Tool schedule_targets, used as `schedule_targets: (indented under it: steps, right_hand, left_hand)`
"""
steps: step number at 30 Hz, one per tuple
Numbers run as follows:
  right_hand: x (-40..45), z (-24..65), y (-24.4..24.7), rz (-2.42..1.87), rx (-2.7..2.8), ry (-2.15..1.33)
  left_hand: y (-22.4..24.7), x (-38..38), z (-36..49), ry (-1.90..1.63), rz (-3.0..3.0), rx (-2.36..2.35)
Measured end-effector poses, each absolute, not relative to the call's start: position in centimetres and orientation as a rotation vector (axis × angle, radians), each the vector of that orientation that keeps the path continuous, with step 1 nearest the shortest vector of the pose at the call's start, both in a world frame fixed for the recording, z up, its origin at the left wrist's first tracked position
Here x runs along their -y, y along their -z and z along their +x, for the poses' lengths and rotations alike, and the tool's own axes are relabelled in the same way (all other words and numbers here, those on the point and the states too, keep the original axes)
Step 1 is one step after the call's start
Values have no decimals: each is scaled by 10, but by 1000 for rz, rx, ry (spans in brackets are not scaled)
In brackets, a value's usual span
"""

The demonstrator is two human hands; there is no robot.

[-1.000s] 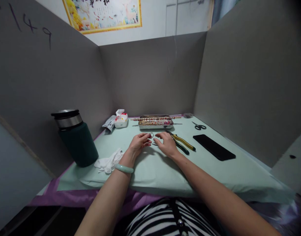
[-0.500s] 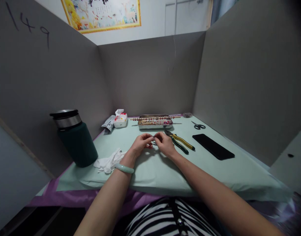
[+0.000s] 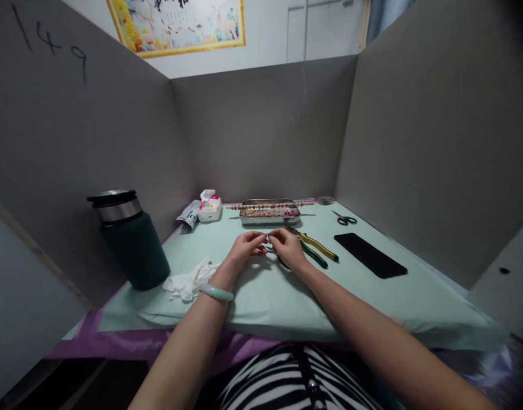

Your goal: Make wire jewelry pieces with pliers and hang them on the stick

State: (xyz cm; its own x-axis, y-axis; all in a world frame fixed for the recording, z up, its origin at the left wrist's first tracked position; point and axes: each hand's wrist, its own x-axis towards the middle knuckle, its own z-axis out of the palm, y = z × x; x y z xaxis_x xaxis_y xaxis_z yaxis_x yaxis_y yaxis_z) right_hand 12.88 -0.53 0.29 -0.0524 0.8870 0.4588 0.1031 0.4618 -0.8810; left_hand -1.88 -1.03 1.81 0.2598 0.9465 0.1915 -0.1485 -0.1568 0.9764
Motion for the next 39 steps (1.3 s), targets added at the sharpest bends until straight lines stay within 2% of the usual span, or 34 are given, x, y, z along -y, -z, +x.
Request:
schedule_targets:
  steps: [6,17,22,30,39]
  right_hand:
    - [10,128,-3,-862,1533,-843]
    - [14,128,-2,-924,1773,-484]
    - [8,130,0,-962,1617,-593]
    - [7,129,-7,-965,1377,-978]
    - [6,130,-3,-1048,1485,-990]
  left_hand:
    - [-17,8,-21,-1249,1275,-789]
    - [-15,8,-22,-1248,1271,-800]
    - [-18,7,-20,-1310,1170,-701]
    - [-20,10,-20,-1220,1204,-507]
    - [-28,19,-20,-1096,1139,-375]
